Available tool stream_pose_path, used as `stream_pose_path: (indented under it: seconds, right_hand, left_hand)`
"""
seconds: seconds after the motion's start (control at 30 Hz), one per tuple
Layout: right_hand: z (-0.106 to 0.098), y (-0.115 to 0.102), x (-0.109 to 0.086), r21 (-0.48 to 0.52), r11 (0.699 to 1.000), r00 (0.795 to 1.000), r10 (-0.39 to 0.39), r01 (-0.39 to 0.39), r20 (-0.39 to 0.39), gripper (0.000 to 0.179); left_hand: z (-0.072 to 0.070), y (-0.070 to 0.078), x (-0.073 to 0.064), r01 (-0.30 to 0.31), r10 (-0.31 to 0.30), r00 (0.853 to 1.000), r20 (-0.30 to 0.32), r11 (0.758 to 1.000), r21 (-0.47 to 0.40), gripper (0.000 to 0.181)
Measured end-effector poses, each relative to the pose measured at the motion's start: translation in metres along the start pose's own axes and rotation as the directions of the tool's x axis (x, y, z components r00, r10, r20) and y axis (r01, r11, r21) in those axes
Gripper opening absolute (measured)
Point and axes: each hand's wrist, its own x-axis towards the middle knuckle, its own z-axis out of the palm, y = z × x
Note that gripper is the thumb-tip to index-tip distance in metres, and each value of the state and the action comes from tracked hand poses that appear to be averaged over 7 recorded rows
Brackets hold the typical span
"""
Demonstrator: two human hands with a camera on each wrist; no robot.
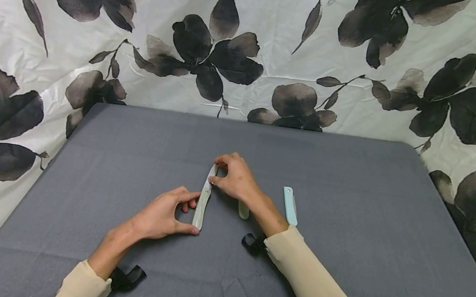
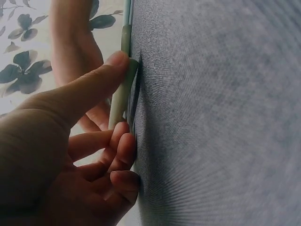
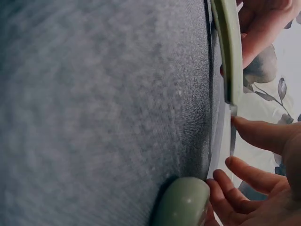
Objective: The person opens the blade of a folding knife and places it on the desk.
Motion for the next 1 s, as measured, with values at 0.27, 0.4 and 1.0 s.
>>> stream_pose_path:
  seconds: [0.27, 0.4, 1.0]
  right_hand:
    - [0.002, -0.001, 0.001, -0.065, 0.998, 0.998, 0.011, -0.007, 0.057, 0.049]
    - [0.002, 0.0, 0.002, -0.094, 0.996, 0.997, 0.022, -0.015, 0.074, 0.047]
    - [-0.014, 0.006, -0.006, -0.04, 0.999, 0.996, 0.04, -0.037, 0.074, 0.039]
  left_hand:
    - [-0.001, 0.0, 0.0, 0.027, -0.027, 0.999, 0.022, 0.999, 0.021, 0.079]
    - [-0.002, 0.0, 0.0, 0.035, -0.036, 0.999, 0.033, 0.999, 0.037, 0.08]
    - [0.0, 0.003, 0.005, -0.004, 0.0, 0.99, -0.142, 1.0, -0.025, 0.051]
